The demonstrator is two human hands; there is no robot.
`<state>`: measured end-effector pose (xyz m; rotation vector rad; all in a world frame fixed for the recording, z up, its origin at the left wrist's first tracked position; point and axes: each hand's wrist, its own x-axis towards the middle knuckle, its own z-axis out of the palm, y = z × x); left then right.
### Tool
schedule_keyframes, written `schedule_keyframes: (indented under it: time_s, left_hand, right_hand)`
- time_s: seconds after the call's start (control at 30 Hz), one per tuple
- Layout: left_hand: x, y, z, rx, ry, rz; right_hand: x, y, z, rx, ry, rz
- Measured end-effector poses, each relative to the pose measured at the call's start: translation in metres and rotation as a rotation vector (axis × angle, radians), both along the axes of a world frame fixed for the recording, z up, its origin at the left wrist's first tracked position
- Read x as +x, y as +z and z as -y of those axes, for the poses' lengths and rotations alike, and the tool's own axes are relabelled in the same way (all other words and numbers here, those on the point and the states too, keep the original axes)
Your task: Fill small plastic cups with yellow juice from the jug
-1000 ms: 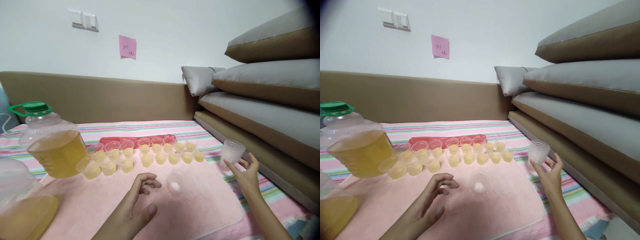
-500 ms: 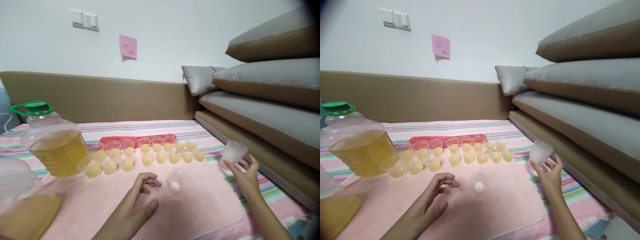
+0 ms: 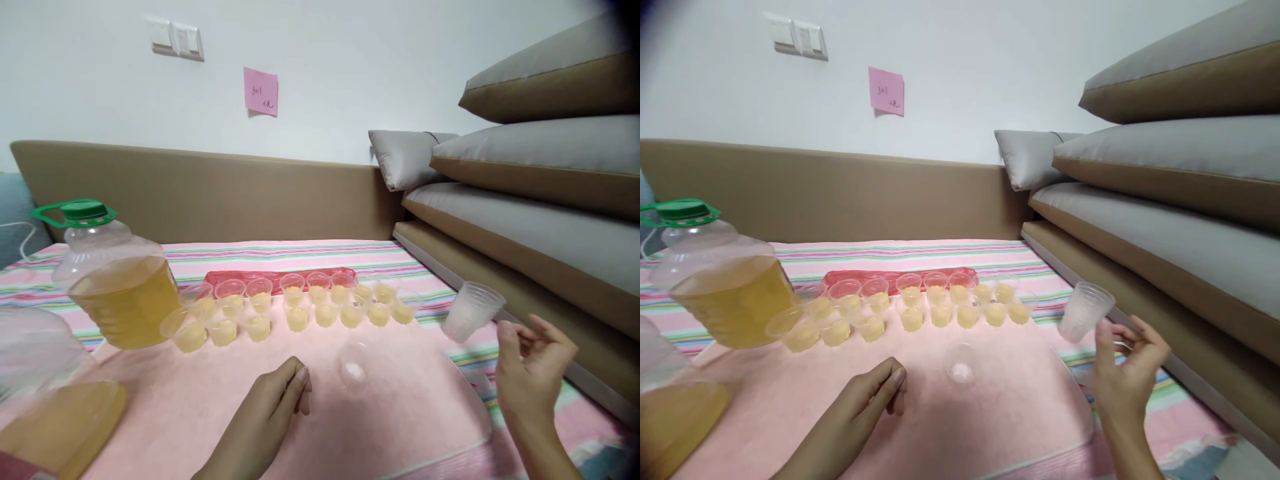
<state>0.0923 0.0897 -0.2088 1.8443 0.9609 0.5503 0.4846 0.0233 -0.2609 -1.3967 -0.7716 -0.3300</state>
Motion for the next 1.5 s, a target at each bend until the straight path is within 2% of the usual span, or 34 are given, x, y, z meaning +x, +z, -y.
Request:
schedule_keyframes:
  time_s: [0.07, 0.13, 0.17, 0.23, 0.3, 0.37, 0.63, 0.8, 0.93, 1.07, 1.33, 1.5]
  left_hand:
    - [0.001, -0.001, 0.002, 0.013, -0.007, -0.035]
    - [0.0, -0.003, 0.002, 0.036, -0.008, -0.063]
    - [-0.001, -0.004, 0.001, 0.048, -0.007, -0.07]
    - [-0.002, -0.004, 0.001, 0.064, -0.006, -0.058]
    - [-0.003, -0.003, 0.0, 0.06, 0.002, -0.028]
    - [-0.003, -0.001, 0.0, 0.045, 0.027, -0.016]
    - [-0.008, 0.005, 0.003, 0.072, 0.118, -0.013]
    - [-0.018, 0.009, 0.004, 0.102, 0.219, 0.032]
    - [-0.03, 0.01, 0.007, 0.154, 0.315, 0.073]
    - [-0.044, 0.005, 0.01, 0.179, 0.368, 0.108]
    - [-0.073, -0.01, 0.009, 0.199, 0.388, 0.144]
    - [-0.076, -0.009, 0.013, 0.178, 0.364, 0.183]
  right_hand:
    - [-0.037, 0.009, -0.003, -0.039, 0.213, 0.045]
    - [-0.073, 0.013, -0.005, -0.173, 0.487, 0.128]
    - [-0.088, 0.013, -0.006, -0.269, 0.568, 0.184]
    - [-0.112, 0.013, -0.005, -0.44, 0.633, 0.306]
    - [-0.126, 0.014, -0.004, -0.557, 0.643, 0.401]
    - [-0.132, 0.015, -0.003, -0.6, 0.646, 0.464]
    - [-0.138, 0.017, -0.008, -0.526, 0.567, 0.549]
    - [-0.14, 0.018, -0.009, -0.466, 0.536, 0.524]
    - [-0.154, 0.018, -0.018, -0.423, 0.59, 0.443]
    - [-0.174, 0.014, -0.03, -0.451, 0.677, 0.38]
    - [-0.197, 0.006, -0.042, -0.469, 0.758, 0.431]
    - [-0.196, 0.005, -0.045, -0.483, 0.761, 0.432]
